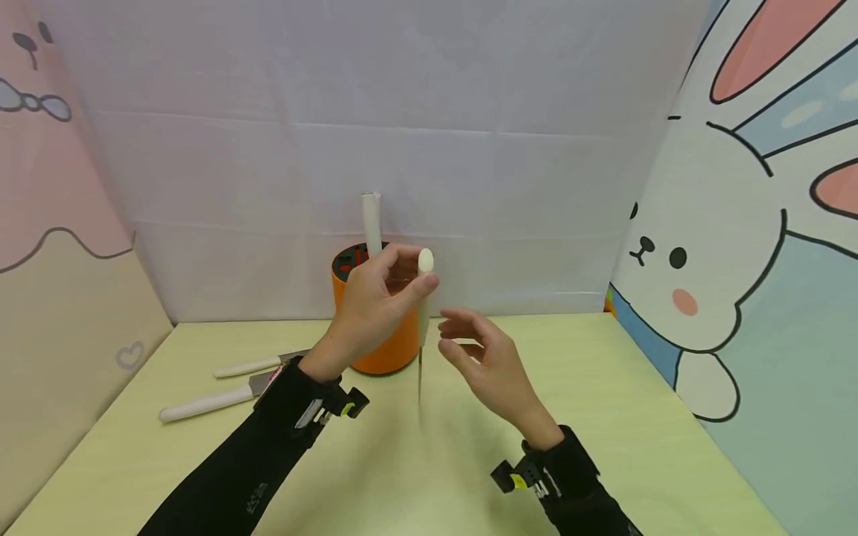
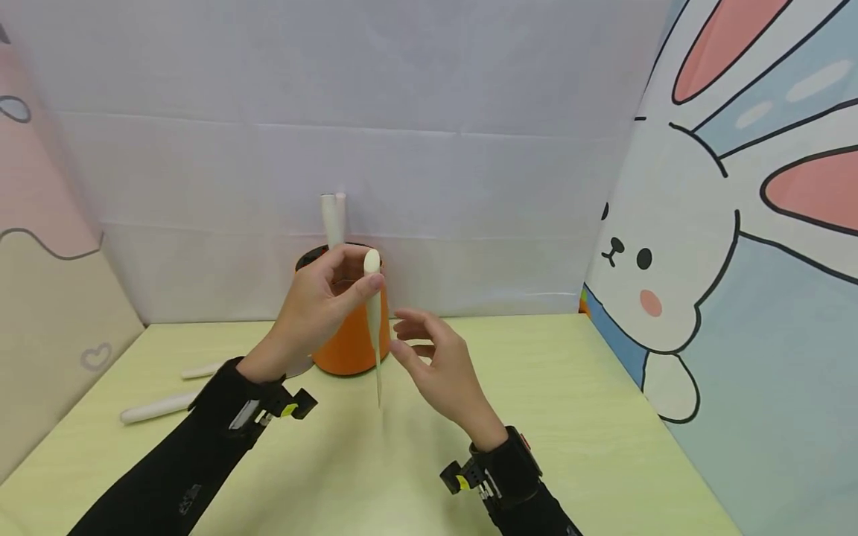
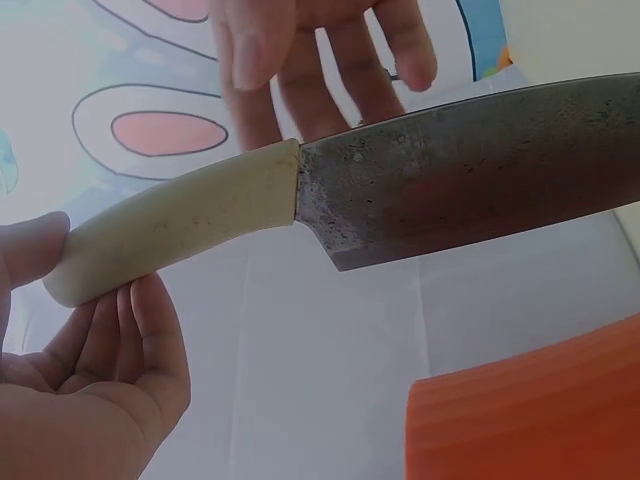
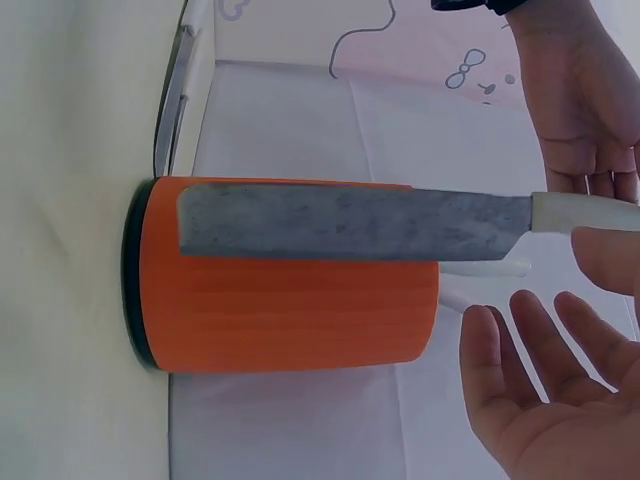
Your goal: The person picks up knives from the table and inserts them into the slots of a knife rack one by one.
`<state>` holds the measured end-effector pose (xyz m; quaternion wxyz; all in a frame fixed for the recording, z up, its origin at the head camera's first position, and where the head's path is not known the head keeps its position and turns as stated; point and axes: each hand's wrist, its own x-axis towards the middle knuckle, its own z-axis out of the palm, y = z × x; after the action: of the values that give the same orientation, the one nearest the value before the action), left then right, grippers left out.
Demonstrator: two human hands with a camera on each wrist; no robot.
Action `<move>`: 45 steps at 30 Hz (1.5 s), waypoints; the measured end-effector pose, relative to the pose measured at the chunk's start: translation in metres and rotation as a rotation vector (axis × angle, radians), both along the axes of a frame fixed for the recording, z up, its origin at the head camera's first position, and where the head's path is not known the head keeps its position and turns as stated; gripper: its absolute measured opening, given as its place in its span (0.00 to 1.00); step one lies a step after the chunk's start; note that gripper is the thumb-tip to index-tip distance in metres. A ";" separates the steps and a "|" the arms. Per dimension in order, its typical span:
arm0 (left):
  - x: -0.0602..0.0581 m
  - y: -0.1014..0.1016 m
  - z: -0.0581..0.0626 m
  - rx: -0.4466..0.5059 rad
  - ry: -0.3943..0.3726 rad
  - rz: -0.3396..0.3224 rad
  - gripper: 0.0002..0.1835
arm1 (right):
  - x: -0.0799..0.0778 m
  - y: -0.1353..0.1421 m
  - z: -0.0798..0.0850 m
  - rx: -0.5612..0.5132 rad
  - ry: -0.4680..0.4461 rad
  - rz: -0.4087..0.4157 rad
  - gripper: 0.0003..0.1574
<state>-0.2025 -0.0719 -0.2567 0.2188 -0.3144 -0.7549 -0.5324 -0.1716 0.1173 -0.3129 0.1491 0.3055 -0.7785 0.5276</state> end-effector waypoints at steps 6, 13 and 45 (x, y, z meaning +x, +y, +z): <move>0.016 -0.008 0.028 -0.032 -0.005 0.035 0.15 | -0.007 0.013 -0.012 0.045 0.035 -0.019 0.23; 0.012 -0.015 0.043 -0.051 -0.001 0.047 0.14 | -0.031 0.038 -0.049 0.118 0.090 -0.064 0.24; -0.026 -0.071 0.129 0.040 -0.023 0.057 0.17 | -0.037 0.053 -0.067 0.284 0.179 -0.185 0.29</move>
<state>-0.2289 -0.1432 -0.1274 0.2314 -0.2821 -0.7552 -0.5445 -0.2083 0.1707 -0.3799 0.2211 0.2965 -0.8535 0.3672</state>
